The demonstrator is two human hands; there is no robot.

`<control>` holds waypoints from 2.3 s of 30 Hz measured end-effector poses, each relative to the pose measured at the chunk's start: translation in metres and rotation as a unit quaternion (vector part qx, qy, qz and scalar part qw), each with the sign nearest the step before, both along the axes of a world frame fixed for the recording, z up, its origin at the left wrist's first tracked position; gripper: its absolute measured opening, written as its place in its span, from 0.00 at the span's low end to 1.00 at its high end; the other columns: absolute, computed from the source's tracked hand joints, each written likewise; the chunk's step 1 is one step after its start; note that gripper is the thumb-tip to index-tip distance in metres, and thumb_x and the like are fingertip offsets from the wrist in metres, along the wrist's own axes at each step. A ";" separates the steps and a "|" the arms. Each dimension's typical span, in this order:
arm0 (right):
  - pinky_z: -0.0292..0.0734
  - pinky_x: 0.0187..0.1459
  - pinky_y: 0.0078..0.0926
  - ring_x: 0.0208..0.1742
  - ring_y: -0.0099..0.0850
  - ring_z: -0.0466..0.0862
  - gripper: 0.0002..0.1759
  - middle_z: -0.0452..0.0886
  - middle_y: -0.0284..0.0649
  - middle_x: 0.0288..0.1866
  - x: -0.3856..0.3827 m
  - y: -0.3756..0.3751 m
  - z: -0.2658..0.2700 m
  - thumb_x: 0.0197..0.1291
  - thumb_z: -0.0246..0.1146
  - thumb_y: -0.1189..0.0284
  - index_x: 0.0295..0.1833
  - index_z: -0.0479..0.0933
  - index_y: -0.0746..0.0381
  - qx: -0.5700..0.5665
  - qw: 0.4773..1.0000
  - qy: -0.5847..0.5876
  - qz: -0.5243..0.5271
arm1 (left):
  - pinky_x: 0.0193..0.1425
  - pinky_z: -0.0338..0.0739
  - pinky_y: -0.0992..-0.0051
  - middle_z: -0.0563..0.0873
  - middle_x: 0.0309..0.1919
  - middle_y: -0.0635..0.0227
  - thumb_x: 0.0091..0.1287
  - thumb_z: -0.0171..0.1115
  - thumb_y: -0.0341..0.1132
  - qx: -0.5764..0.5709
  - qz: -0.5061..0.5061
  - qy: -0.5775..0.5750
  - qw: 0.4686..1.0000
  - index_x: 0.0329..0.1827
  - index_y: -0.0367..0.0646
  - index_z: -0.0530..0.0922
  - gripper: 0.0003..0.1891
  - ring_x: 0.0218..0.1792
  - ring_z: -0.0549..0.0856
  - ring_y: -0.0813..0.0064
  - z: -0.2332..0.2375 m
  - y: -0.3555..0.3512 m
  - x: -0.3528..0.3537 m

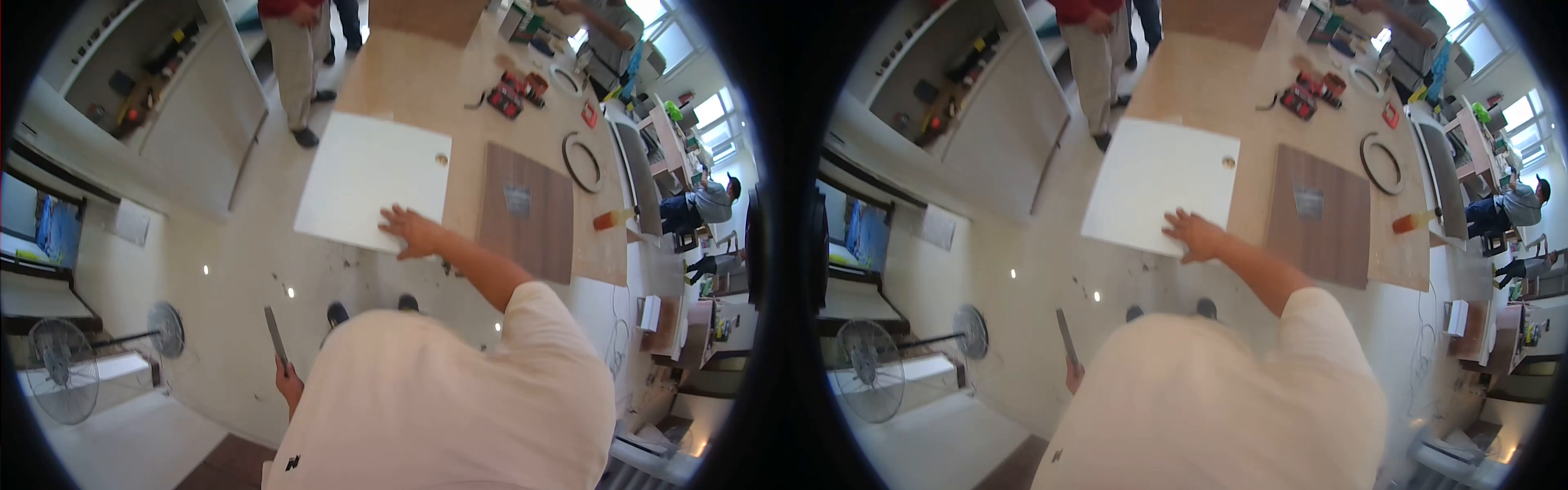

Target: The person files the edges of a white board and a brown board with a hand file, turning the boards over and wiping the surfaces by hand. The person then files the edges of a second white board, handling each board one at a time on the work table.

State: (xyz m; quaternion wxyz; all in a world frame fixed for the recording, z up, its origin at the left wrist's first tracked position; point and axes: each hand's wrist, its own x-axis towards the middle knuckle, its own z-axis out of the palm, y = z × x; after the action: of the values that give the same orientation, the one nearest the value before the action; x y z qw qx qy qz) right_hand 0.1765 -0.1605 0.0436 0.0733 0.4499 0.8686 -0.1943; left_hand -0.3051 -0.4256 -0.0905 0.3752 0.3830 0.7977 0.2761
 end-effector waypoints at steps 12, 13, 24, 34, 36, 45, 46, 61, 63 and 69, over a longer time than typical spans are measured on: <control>0.51 0.80 0.50 0.83 0.52 0.49 0.47 0.47 0.46 0.85 -0.058 0.009 0.017 0.56 0.73 0.61 0.79 0.60 0.56 0.004 1.000 0.003 -0.022 | 0.56 0.75 0.71 0.85 0.50 0.52 0.74 0.56 0.29 0.051 -0.032 0.033 0.998 0.75 0.39 0.68 0.26 0.48 0.83 0.66 0.032 0.078 -0.073; 0.51 0.79 0.51 0.83 0.52 0.49 0.47 0.47 0.46 0.85 -0.057 0.004 0.017 0.56 0.73 0.62 0.79 0.60 0.56 0.009 1.000 0.000 -0.027 | 0.56 0.75 0.70 0.85 0.50 0.51 0.74 0.56 0.29 0.039 -0.026 0.025 0.999 0.75 0.39 0.68 0.26 0.48 0.83 0.65 0.030 0.081 -0.077; 0.55 0.79 0.45 0.84 0.50 0.49 0.49 0.47 0.43 0.85 -0.009 -0.015 0.021 0.52 0.75 0.57 0.79 0.61 0.54 -0.036 0.994 0.012 -0.106 | 0.57 0.77 0.68 0.85 0.51 0.47 0.71 0.58 0.27 0.110 -0.097 0.033 0.989 0.73 0.37 0.70 0.26 0.49 0.84 0.59 0.002 0.098 -0.110; 0.43 0.81 0.51 0.86 0.47 0.40 0.61 0.41 0.44 0.87 0.019 -0.025 0.054 0.48 0.77 0.51 0.83 0.50 0.50 -0.097 0.987 -0.100 -0.083 | 0.60 0.76 0.71 0.83 0.59 0.46 0.70 0.58 0.25 0.066 -0.036 0.019 0.997 0.73 0.32 0.68 0.27 0.54 0.84 0.64 0.011 0.106 -0.085; 0.41 0.81 0.52 0.86 0.47 0.39 0.62 0.39 0.45 0.87 0.015 -0.024 0.045 0.48 0.77 0.49 0.83 0.49 0.51 -0.078 0.990 -0.071 -0.088 | 0.61 0.75 0.72 0.83 0.60 0.45 0.70 0.58 0.25 0.066 -0.035 0.007 0.997 0.73 0.31 0.68 0.27 0.55 0.84 0.64 0.013 0.106 -0.076; 0.40 0.79 0.61 0.85 0.53 0.39 0.62 0.41 0.48 0.86 -0.065 0.038 0.020 0.46 0.76 0.50 0.83 0.50 0.55 -0.012 0.999 0.019 -0.044 | 0.36 0.75 0.76 0.81 0.29 0.67 0.69 0.61 0.32 0.160 -0.037 0.026 0.986 0.74 0.42 0.70 0.28 0.28 0.78 0.78 -0.035 0.103 -0.070; 0.40 0.79 0.62 0.85 0.53 0.40 0.62 0.41 0.48 0.86 -0.077 0.045 0.019 0.46 0.76 0.50 0.83 0.51 0.55 -0.010 0.999 0.024 -0.035 | 0.35 0.75 0.76 0.81 0.28 0.67 0.68 0.61 0.31 0.158 -0.043 0.041 0.986 0.74 0.42 0.70 0.29 0.28 0.78 0.78 -0.032 0.103 -0.068; 0.40 0.80 0.53 0.85 0.48 0.44 0.51 0.46 0.48 0.85 -0.198 0.098 0.002 0.65 0.51 0.34 0.80 0.57 0.62 0.107 0.979 0.098 -0.144 | 0.38 0.78 0.69 0.85 0.31 0.54 0.68 0.60 0.40 -0.056 -0.062 -0.019 0.996 0.60 0.39 0.80 0.21 0.33 0.83 0.67 -0.039 0.125 -0.090; 0.40 0.80 0.52 0.85 0.47 0.45 0.49 0.47 0.48 0.85 -0.203 0.092 0.002 0.68 0.45 0.34 0.80 0.56 0.62 0.120 0.977 0.067 -0.162 | 0.39 0.78 0.68 0.86 0.32 0.53 0.68 0.60 0.41 -0.073 -0.098 -0.012 0.992 0.59 0.39 0.80 0.21 0.34 0.84 0.66 -0.040 0.142 -0.105; 0.41 0.81 0.51 0.85 0.45 0.46 0.47 0.49 0.47 0.85 -0.228 0.070 -0.010 0.71 0.41 0.36 0.81 0.53 0.62 0.153 0.953 0.003 -0.263 | 0.43 0.78 0.65 0.86 0.34 0.51 0.68 0.59 0.44 -0.109 -0.195 0.016 0.975 0.56 0.39 0.82 0.20 0.37 0.85 0.61 -0.044 0.194 -0.165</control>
State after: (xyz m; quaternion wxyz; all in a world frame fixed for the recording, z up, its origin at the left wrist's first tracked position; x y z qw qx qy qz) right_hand -0.0511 -0.0901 0.0334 -0.0525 0.6678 0.7389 -0.0726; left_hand -0.4701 -0.2313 -0.1341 0.4487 0.4924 0.7386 0.1034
